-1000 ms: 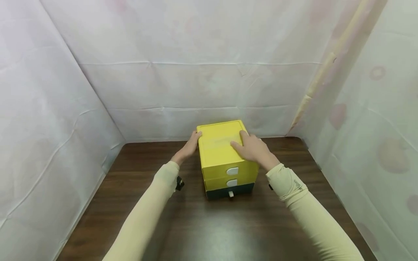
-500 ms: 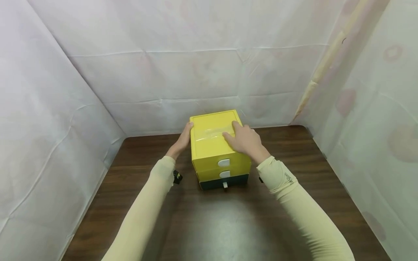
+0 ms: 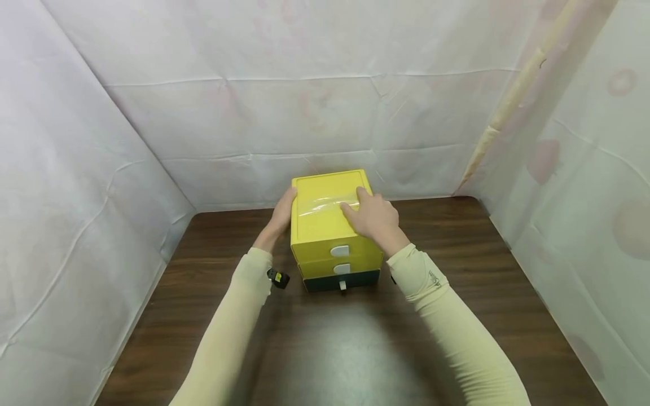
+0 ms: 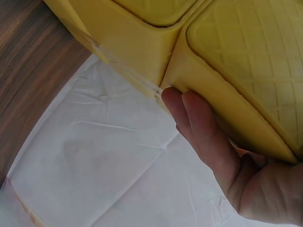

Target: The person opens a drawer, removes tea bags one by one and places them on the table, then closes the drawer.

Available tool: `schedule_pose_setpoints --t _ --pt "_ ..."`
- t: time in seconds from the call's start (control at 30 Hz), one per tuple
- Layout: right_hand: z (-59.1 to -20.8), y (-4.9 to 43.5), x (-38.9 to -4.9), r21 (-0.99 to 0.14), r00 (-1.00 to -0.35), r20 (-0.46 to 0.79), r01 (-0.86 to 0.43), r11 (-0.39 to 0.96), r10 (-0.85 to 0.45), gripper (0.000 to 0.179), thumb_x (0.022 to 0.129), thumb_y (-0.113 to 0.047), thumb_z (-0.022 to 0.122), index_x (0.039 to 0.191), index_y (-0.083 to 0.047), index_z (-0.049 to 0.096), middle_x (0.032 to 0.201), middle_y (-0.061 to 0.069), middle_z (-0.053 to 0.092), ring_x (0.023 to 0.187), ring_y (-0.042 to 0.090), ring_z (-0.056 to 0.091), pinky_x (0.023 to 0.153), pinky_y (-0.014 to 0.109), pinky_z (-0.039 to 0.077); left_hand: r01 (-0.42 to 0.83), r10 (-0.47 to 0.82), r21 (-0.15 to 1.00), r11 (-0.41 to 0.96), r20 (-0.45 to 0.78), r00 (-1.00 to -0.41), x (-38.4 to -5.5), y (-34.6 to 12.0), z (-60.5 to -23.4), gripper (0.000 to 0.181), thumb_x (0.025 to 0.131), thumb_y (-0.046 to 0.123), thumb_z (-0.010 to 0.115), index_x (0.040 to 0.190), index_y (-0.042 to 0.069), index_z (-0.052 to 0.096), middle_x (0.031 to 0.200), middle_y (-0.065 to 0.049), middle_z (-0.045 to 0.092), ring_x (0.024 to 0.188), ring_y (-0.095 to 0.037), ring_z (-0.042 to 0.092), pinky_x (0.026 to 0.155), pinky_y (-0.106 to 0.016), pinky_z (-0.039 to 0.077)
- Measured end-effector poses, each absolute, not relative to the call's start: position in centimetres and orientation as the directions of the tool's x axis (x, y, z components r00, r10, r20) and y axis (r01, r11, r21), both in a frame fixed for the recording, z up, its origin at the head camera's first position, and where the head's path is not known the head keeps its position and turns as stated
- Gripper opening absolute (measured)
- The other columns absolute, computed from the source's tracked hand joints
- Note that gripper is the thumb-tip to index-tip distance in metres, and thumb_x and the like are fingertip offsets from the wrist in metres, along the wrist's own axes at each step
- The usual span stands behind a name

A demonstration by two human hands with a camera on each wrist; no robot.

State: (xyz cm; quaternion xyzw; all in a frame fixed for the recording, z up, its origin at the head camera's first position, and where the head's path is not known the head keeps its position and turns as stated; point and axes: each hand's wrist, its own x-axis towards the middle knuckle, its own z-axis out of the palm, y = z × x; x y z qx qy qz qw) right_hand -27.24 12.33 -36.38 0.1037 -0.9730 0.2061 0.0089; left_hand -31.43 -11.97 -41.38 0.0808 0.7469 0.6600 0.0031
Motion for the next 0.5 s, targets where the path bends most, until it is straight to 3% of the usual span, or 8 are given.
schedule_pose_setpoints --t 0.1,0.2,0.27,0.43,0.5 --pt "-36.4 12.1 -27.2 -0.4 -0.979 0.053 -0.2 0.894 -0.195 0.077 0.095 -0.064 0.037 0.149 -0.01 0.035 0.131 0.023 0.053 0.11 0.042 0.054 0.08 0.057 0.045 0.025 0.052 0.996 0.09 0.021 -0.998 -30.4 -11.5 -41.2 0.064 0.103 0.04 0.038 0.158 0.026 0.008 0.136 -0.018 0.046 0.078 -0.019 0.054 0.091 -0.039 0.044" --pt "-36.3 11.9 -27.2 -0.399 -0.981 0.051 -0.194 0.896 -0.19 0.076 0.095 -0.063 0.038 0.149 -0.009 0.036 0.128 0.023 0.054 0.103 0.041 0.057 0.074 0.054 0.047 0.006 0.054 0.998 0.067 0.002 -0.999 -29.1 -11.0 -40.3 0.071 0.101 0.033 0.045 0.157 0.027 0.002 0.156 -0.008 0.022 0.093 -0.021 0.055 0.094 -0.038 0.042" --pt "-36.2 11.8 -27.3 -0.401 -0.982 0.054 -0.188 0.896 -0.182 0.076 0.095 -0.062 0.039 0.148 -0.009 0.036 0.128 0.023 0.055 0.101 0.04 0.058 0.072 0.053 0.047 0.015 0.065 0.999 0.043 0.012 -0.998 -28.7 -10.8 -39.9 0.074 0.1 0.028 0.047 0.157 0.027 0.0 0.155 -0.01 0.023 0.099 -0.026 0.056 0.093 -0.04 0.044" --pt "-36.2 11.2 -27.4 -0.409 -0.985 0.053 -0.173 0.896 -0.166 0.077 0.095 -0.063 0.039 0.149 -0.007 0.035 0.13 0.024 0.054 0.103 0.043 0.058 0.076 0.056 0.048 -0.004 0.051 1.0 0.029 -0.006 -0.999 -28.4 -10.6 -39.3 0.078 0.098 0.025 0.051 0.157 0.026 -0.001 0.159 -0.005 0.014 0.117 -0.024 0.048 0.101 -0.038 0.038" --pt "-36.3 11.0 -27.4 -0.408 -0.986 0.044 -0.167 0.898 -0.163 0.078 0.095 -0.063 0.038 0.149 -0.007 0.035 0.13 0.025 0.054 0.102 0.044 0.058 0.076 0.056 0.048 -0.017 0.044 0.999 0.042 -0.019 -0.999 -28.2 -10.8 -39.2 0.078 0.098 0.024 0.051 0.158 0.026 0.002 0.156 -0.007 0.022 0.117 -0.024 0.047 0.1 -0.038 0.039"
